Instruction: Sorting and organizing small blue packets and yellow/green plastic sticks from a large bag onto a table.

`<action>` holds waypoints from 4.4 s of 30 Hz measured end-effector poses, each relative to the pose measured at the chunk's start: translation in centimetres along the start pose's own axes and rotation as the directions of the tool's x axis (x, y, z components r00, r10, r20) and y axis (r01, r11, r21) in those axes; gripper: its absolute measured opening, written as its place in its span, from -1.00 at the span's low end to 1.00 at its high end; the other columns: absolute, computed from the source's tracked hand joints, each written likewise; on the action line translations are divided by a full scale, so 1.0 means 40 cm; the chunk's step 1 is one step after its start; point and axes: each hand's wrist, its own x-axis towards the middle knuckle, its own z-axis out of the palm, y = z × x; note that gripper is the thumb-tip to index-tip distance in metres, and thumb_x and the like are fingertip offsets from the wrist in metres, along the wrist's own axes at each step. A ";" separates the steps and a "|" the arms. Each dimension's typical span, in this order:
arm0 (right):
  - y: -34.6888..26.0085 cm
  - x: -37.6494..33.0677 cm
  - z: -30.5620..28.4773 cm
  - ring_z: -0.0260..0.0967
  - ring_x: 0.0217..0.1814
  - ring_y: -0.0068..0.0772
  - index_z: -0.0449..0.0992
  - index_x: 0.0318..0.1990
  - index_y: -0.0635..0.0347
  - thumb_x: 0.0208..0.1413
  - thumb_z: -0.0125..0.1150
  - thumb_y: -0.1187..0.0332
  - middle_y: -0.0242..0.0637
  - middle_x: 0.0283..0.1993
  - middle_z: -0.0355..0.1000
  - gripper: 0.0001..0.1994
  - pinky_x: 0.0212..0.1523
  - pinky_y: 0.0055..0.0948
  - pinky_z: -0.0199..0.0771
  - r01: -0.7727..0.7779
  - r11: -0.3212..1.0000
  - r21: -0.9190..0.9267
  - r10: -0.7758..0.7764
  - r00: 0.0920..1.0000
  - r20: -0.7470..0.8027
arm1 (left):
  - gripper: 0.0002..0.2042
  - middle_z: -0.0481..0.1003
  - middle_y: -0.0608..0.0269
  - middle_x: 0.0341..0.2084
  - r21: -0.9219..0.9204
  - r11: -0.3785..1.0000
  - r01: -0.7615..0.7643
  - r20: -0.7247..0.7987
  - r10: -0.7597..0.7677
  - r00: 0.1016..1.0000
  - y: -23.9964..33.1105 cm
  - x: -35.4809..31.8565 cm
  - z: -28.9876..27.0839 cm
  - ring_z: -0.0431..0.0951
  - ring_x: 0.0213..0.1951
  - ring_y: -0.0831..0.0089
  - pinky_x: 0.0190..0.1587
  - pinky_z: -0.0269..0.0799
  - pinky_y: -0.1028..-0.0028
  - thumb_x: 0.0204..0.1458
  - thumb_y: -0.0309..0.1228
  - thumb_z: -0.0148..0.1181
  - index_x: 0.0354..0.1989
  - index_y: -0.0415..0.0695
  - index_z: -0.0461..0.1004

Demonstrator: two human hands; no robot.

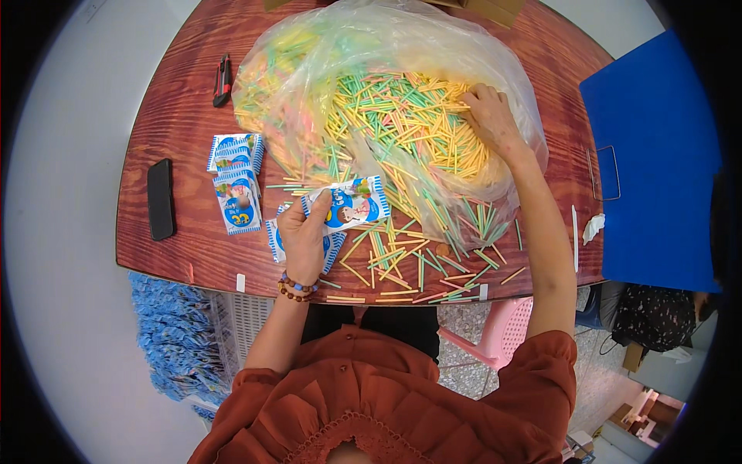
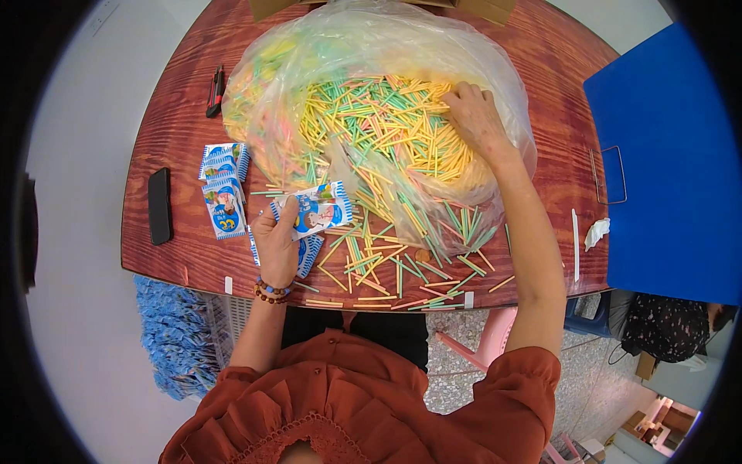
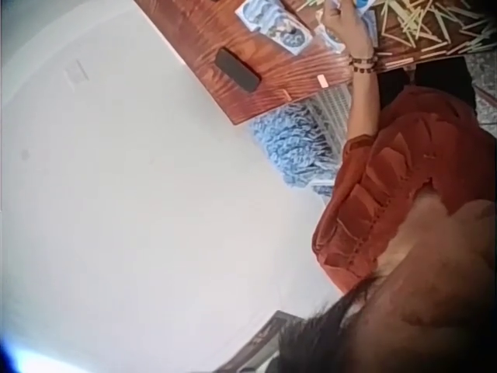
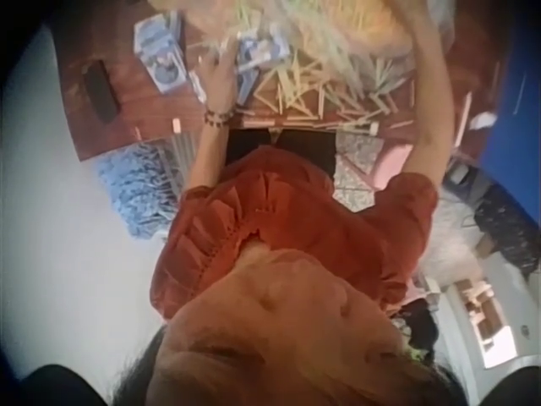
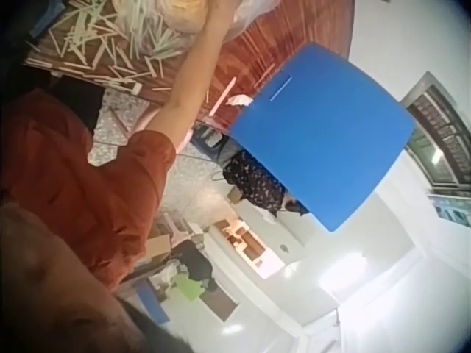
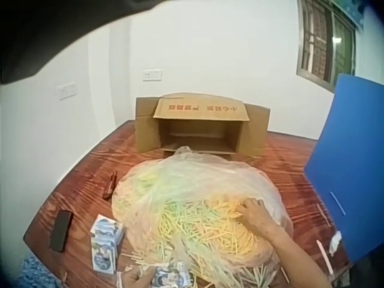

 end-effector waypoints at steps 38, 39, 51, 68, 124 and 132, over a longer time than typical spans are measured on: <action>-0.333 0.022 -0.156 0.29 0.23 0.10 0.36 -0.12 0.29 0.34 -0.14 0.37 0.22 0.03 0.39 -0.81 0.33 -0.11 0.21 0.152 -0.516 0.843 0.449 0.886 0.114 | -0.81 0.58 0.32 -0.37 -0.276 0.958 0.084 0.069 -0.068 0.995 -0.012 0.026 0.015 0.60 -0.34 0.55 -0.34 0.56 0.53 0.25 -0.35 0.03 -0.28 -0.19 0.51; -0.371 0.015 -0.160 0.28 0.24 0.09 0.36 -0.13 0.28 0.35 -0.15 0.35 0.22 0.04 0.39 -0.80 0.35 -0.10 0.17 0.233 -0.609 0.758 0.477 0.871 0.115 | -0.80 0.58 0.31 -0.36 -0.275 0.955 0.111 0.063 -0.097 0.993 -0.012 0.026 0.021 0.61 -0.33 0.54 -0.32 0.56 0.52 0.25 -0.34 0.03 -0.24 -0.21 0.51; -0.647 0.010 -0.182 0.26 0.25 0.05 0.27 -0.13 0.21 0.36 -0.16 0.25 0.24 0.04 0.37 -0.80 0.38 -0.06 0.07 0.407 -0.497 0.766 0.687 0.724 0.062 | -0.79 0.55 0.34 -0.40 -0.281 0.955 -0.095 -0.095 0.071 0.993 0.014 0.005 0.015 0.49 -0.42 0.72 -0.36 0.41 0.65 0.23 -0.38 0.08 -0.29 -0.30 0.54; -0.637 -0.009 -0.166 0.31 0.21 0.05 0.27 -0.10 0.17 0.36 -0.15 0.28 0.21 0.01 0.40 -0.83 0.35 0.02 0.06 0.455 -0.432 0.778 0.692 0.721 -0.038 | -0.77 0.58 0.21 -0.29 -0.352 0.927 0.130 0.104 -0.099 0.990 0.031 0.006 -0.007 0.60 -0.29 0.52 -0.20 0.56 0.48 0.25 -0.37 0.02 -0.14 -0.29 0.48; -0.613 -0.047 -0.175 0.33 0.17 0.02 0.17 -0.14 0.15 0.39 -0.24 0.28 0.11 -0.07 0.44 -0.86 0.29 -0.05 0.14 0.357 -0.393 0.847 0.710 0.703 0.033 | -0.83 0.47 0.35 -0.58 0.001 0.993 0.120 0.142 -0.119 0.983 0.013 0.003 -0.047 0.33 -0.66 0.69 -0.67 0.18 0.66 0.21 -0.40 0.08 -0.33 -0.24 0.51; -0.612 -0.023 -0.142 0.30 0.20 0.14 0.21 -0.13 0.07 0.36 -0.18 0.18 0.06 -0.08 0.46 -0.82 0.35 0.08 0.00 0.524 -0.170 0.835 0.727 0.639 -0.253 | -0.86 0.50 0.24 -0.49 -0.015 0.985 0.169 0.184 -0.163 0.969 0.026 -0.015 -0.023 0.43 -0.57 0.59 -0.59 0.30 0.60 0.22 -0.47 0.03 -0.23 -0.30 0.47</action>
